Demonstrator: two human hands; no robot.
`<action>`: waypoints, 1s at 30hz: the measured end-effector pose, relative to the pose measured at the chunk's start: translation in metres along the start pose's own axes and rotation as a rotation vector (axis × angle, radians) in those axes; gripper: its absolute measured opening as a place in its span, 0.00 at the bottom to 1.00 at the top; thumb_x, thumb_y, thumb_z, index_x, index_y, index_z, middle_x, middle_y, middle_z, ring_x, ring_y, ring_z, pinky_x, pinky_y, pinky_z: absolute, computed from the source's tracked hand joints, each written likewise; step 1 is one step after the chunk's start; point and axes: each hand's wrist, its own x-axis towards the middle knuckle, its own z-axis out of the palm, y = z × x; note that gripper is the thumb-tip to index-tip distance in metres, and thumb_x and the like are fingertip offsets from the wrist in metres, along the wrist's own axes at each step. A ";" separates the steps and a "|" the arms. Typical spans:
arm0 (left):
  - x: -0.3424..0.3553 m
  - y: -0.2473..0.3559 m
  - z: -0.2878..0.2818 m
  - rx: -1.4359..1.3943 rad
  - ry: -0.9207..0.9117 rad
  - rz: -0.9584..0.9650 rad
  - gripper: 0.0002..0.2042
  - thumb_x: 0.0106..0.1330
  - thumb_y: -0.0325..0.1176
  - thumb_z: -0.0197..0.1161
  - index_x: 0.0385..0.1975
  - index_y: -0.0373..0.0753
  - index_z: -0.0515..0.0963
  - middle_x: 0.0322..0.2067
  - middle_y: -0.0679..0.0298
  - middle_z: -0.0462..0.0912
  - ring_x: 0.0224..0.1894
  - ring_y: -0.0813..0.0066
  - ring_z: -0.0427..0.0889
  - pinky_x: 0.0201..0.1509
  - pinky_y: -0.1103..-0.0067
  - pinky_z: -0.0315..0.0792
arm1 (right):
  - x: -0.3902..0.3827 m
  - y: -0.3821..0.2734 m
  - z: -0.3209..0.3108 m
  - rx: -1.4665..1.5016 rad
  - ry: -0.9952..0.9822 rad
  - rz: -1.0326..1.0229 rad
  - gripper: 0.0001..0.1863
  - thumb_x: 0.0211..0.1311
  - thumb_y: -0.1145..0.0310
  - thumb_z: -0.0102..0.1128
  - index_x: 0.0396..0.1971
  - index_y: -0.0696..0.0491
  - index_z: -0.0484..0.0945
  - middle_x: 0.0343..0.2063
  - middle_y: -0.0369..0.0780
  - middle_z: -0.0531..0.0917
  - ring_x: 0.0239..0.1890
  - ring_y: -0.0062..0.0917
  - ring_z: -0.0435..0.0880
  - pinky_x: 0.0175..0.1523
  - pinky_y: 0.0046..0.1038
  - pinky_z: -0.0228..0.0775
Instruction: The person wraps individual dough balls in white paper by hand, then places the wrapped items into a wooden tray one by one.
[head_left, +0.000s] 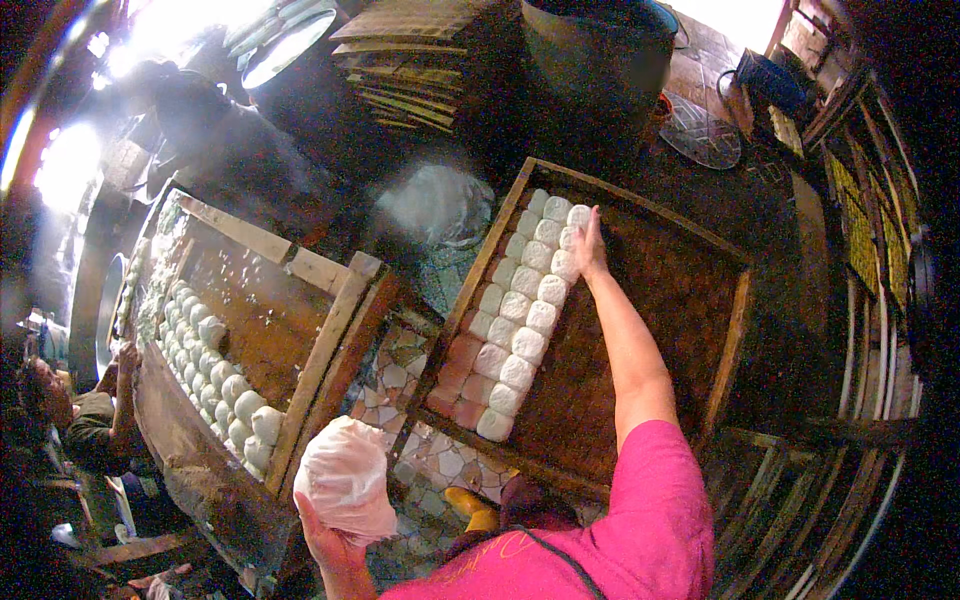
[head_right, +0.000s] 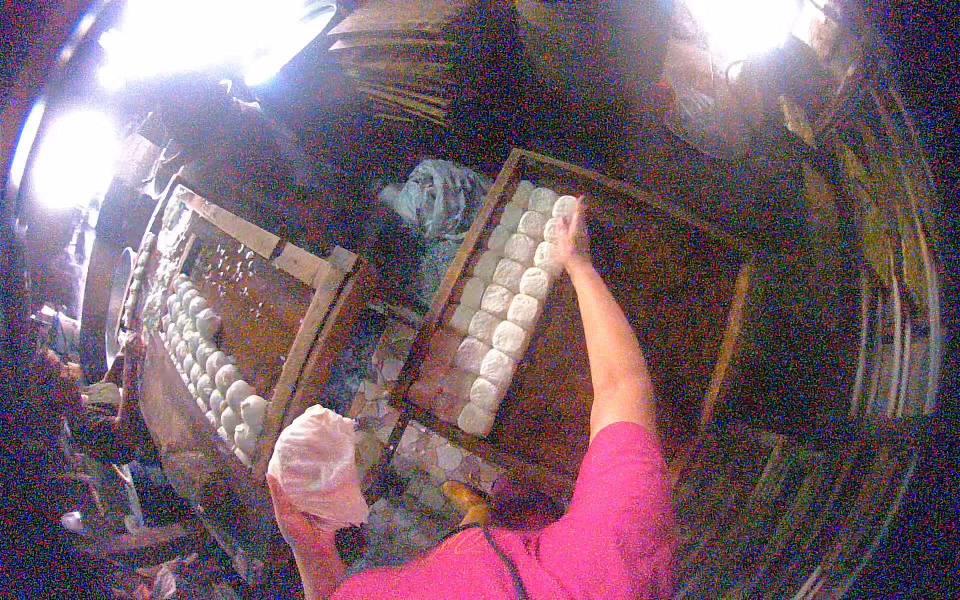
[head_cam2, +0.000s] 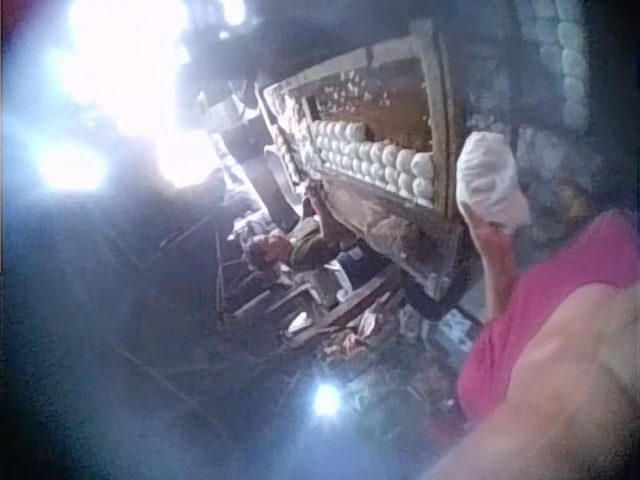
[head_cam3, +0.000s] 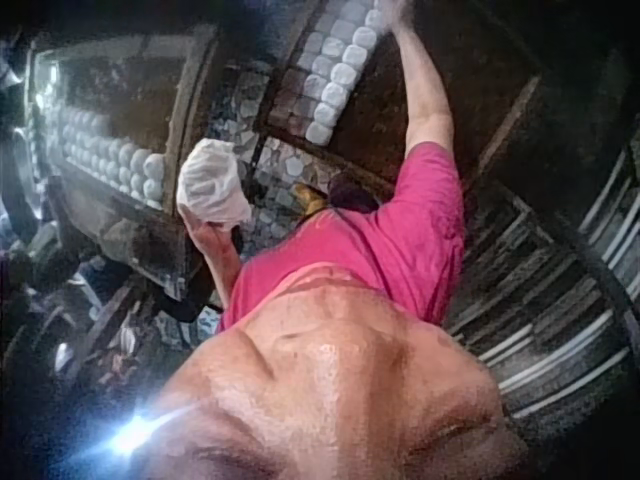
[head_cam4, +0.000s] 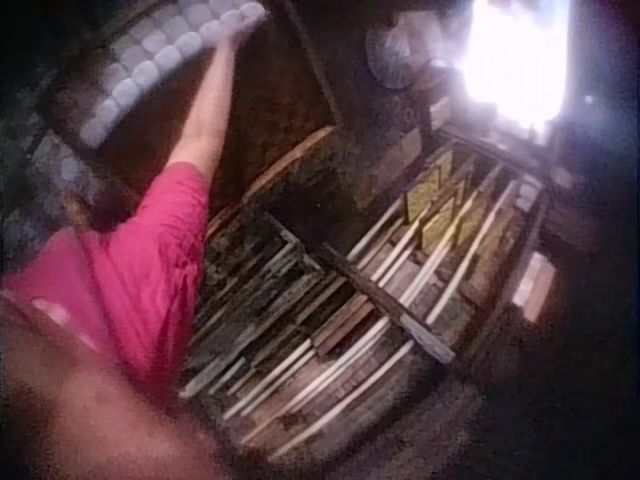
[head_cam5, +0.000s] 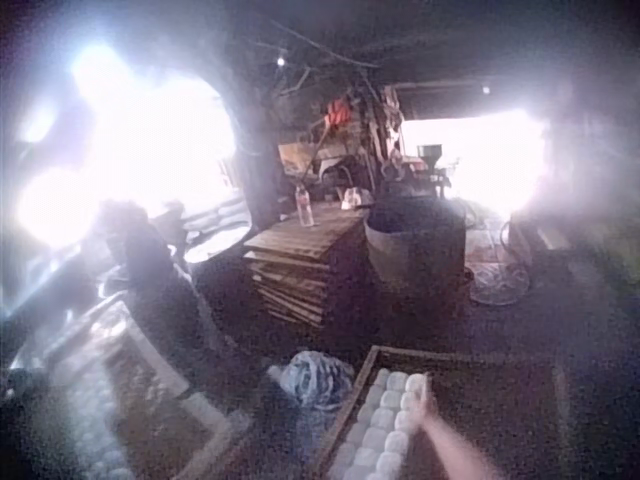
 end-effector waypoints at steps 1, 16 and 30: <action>-0.002 0.004 -0.001 -0.005 -0.004 0.002 0.32 0.65 0.54 0.47 0.61 0.35 0.55 0.58 0.52 0.64 0.59 0.53 0.66 0.60 0.58 0.63 | 0.000 -0.001 -0.005 0.056 0.007 -0.027 0.34 0.63 0.70 0.45 0.65 0.55 0.41 0.65 0.52 0.49 0.66 0.42 0.51 0.68 0.31 0.44; -0.097 0.123 -0.126 -0.215 -0.048 0.439 0.35 0.62 0.54 0.51 0.61 0.34 0.55 0.58 0.53 0.65 0.58 0.57 0.66 0.61 0.62 0.62 | -0.210 -0.481 0.040 0.435 -0.710 -0.804 0.10 0.56 0.82 0.50 0.36 0.58 0.78 0.35 0.43 0.81 0.38 0.26 0.80 0.43 0.23 0.71; -0.236 0.169 -0.430 -0.603 0.372 0.944 0.32 0.64 0.48 0.52 0.63 0.37 0.52 0.61 0.56 0.61 0.62 0.56 0.62 0.63 0.60 0.57 | -0.480 -0.839 0.412 0.135 -1.239 -1.439 0.10 0.54 0.63 0.54 0.28 0.53 0.80 0.25 0.47 0.80 0.32 0.38 0.81 0.38 0.35 0.71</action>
